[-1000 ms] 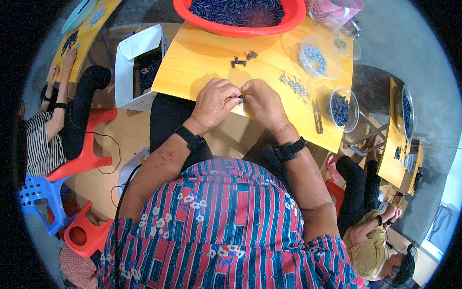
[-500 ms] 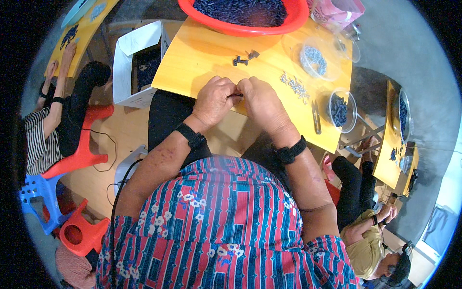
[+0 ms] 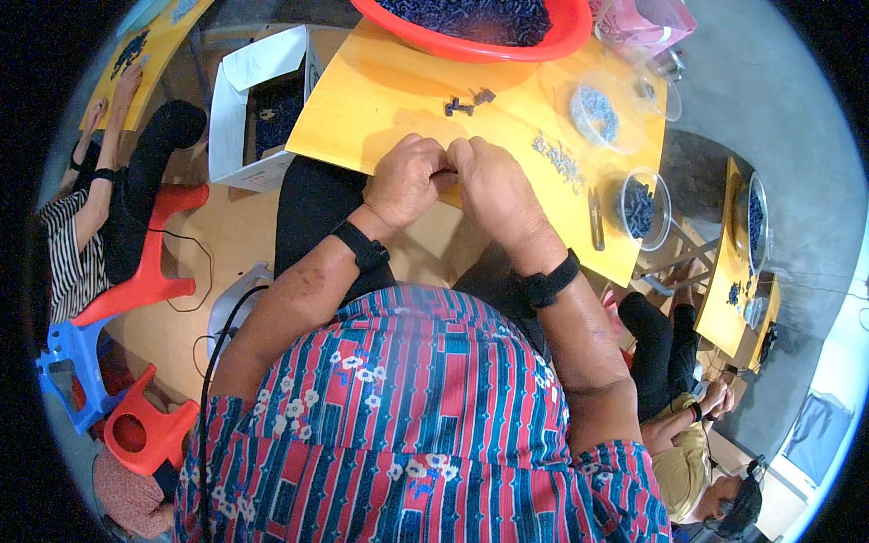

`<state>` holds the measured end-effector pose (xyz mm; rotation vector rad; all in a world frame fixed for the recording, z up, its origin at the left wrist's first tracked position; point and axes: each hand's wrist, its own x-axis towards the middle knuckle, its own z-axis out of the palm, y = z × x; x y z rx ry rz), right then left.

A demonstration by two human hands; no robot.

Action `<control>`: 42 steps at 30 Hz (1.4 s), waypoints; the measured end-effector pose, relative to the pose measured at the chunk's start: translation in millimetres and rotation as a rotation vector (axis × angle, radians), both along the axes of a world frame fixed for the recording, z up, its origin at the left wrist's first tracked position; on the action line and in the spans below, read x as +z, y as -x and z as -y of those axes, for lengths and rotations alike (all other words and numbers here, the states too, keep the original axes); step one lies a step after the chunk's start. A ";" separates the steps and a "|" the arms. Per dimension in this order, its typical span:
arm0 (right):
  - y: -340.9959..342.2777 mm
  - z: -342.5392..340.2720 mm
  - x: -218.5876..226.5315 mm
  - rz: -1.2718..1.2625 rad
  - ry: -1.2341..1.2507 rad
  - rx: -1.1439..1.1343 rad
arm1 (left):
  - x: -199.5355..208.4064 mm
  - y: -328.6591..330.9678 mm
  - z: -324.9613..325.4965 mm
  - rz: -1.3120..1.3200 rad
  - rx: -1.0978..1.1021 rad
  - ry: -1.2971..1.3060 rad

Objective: The recorder is assembling small black plastic components at a table.

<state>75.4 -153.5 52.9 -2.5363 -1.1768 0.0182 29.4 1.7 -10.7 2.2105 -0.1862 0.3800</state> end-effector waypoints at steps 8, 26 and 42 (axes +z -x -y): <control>-1.6 -1.7 4.8 -0.073 -0.025 0.006 | -1.7 -0.7 -1.0 -0.056 0.016 -0.025; 3.4 5.6 -29.0 -0.487 -0.474 -0.315 | -0.2 0.5 -3.8 0.011 -0.039 -0.041; 13.1 -0.3 -22.2 -0.213 -0.378 -0.379 | -0.5 -0.3 -0.2 0.011 0.005 -0.008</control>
